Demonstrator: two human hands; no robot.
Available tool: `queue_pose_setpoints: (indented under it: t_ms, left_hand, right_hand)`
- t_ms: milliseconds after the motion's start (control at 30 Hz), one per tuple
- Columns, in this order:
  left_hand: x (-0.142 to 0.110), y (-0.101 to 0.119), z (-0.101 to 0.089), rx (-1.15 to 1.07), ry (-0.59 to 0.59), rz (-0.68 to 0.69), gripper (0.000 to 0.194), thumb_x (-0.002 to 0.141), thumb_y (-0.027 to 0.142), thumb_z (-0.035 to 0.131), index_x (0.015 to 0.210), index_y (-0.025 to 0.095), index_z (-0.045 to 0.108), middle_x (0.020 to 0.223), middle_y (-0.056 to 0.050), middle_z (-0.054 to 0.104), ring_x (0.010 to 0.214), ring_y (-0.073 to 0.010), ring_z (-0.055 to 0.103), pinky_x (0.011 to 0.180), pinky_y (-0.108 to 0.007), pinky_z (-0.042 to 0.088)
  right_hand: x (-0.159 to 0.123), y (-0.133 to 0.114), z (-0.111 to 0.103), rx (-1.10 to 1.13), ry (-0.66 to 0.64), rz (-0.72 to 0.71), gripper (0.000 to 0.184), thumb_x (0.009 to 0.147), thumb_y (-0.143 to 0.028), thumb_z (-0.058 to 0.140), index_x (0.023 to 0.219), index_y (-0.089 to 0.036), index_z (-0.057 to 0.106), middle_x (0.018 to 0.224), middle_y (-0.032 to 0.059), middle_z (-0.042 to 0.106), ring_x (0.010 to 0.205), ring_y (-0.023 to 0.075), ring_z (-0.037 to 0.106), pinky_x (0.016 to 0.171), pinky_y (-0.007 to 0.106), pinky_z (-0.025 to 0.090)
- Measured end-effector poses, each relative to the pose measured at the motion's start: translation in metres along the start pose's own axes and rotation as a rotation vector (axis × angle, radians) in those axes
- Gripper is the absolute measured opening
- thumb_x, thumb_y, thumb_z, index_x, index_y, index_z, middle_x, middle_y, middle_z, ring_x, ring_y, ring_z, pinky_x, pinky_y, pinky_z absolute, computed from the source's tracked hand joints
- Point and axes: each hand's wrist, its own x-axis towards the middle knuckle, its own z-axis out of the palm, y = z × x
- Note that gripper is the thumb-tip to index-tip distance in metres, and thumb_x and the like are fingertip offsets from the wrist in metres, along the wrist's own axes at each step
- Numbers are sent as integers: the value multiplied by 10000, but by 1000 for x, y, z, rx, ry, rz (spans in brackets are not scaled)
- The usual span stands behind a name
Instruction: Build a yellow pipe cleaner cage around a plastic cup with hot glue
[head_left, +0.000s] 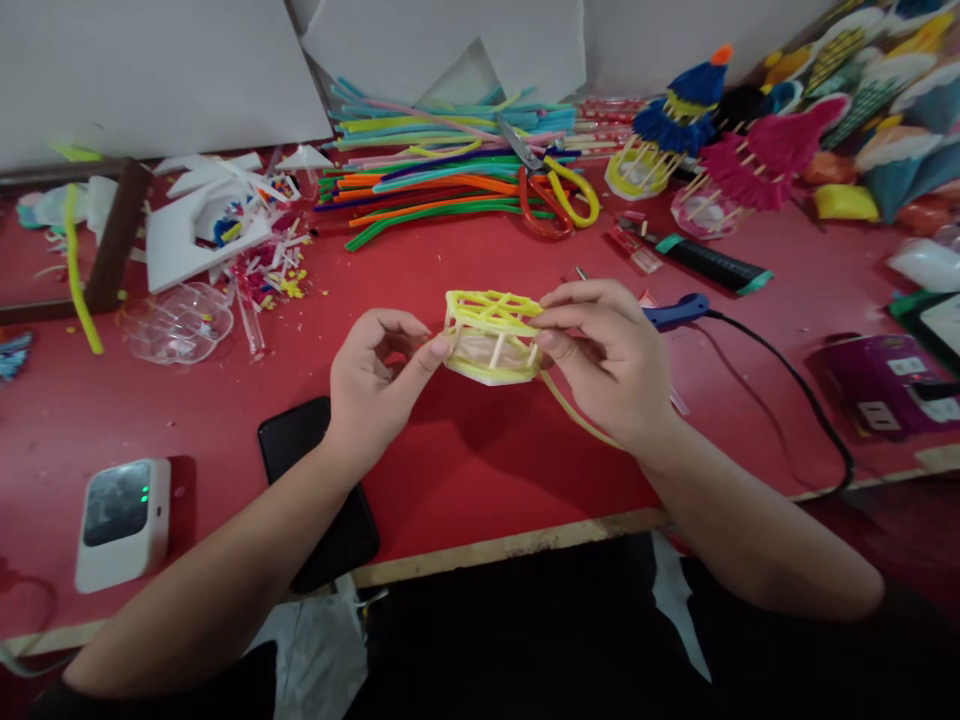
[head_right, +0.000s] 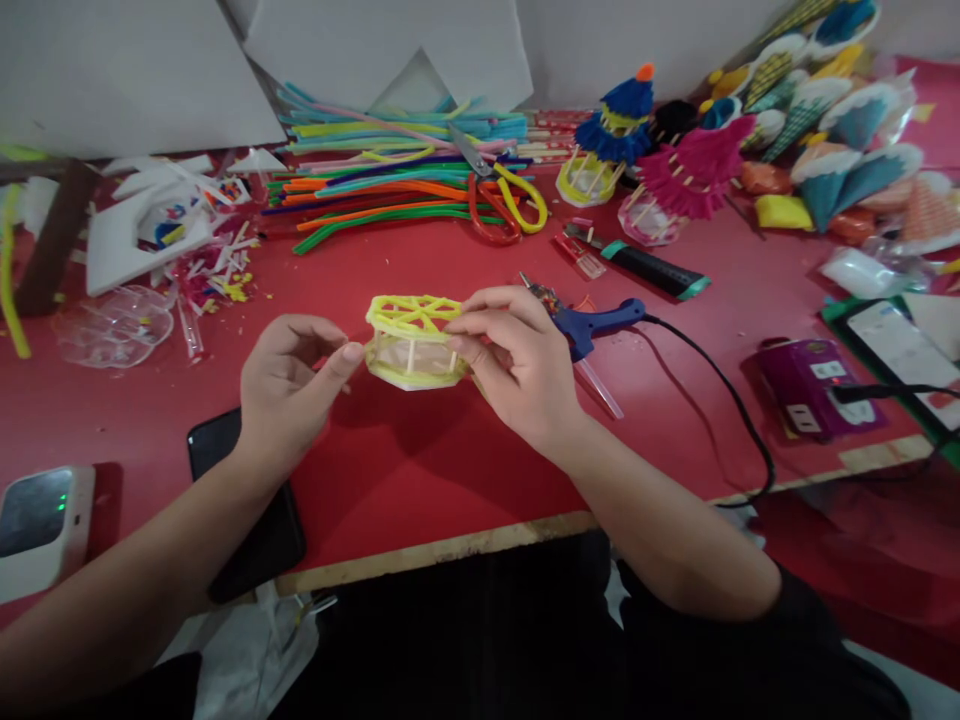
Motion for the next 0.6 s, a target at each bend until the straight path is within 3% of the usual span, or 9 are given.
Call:
queue_pose_setpoints:
  t_ms: [133, 233, 433, 600]
  left_hand:
    - [-2, 0, -4, 297, -43, 310, 261, 905, 361, 790, 1129, 243, 726, 1248, -75, 701, 1121, -202, 686, 865, -310, 607]
    - [-3, 4, -5, 417, -73, 428, 231, 923, 277, 775, 1152, 271, 739, 1263, -47, 738, 1196, -225, 681, 1068, -417, 549]
    - [-2, 3, -7, 441, -113, 639, 176, 904, 171, 780, 1051, 268, 773, 1047, -8, 800, 1031, -193, 743, 995, -381, 582]
    - [0, -1, -9, 431, -148, 710, 192, 928, 169, 771, 1065, 303, 786, 1081, -1, 816, 1024, -186, 768, 955, -371, 621]
  right_hand:
    - [1, -1, 3, 61, -31, 14, 137, 1015, -261, 609, 963, -239, 733, 997, 50, 729, 939, 186, 715, 778, 333, 598]
    - [2, -1, 2, 84, -94, -32, 133, 1018, -259, 602, 970, -244, 725, 1013, 47, 733, 970, 192, 711, 855, 364, 594]
    - [-1, -2, 1, 110, -169, -156, 82, 984, -229, 662, 1016, -258, 732, 1060, 55, 725, 1017, 202, 711, 912, 395, 595]
    - [-3, -1, 3, 79, -169, -199, 140, 980, -180, 659, 1061, -260, 742, 1092, 60, 735, 1034, 189, 724, 900, 364, 607]
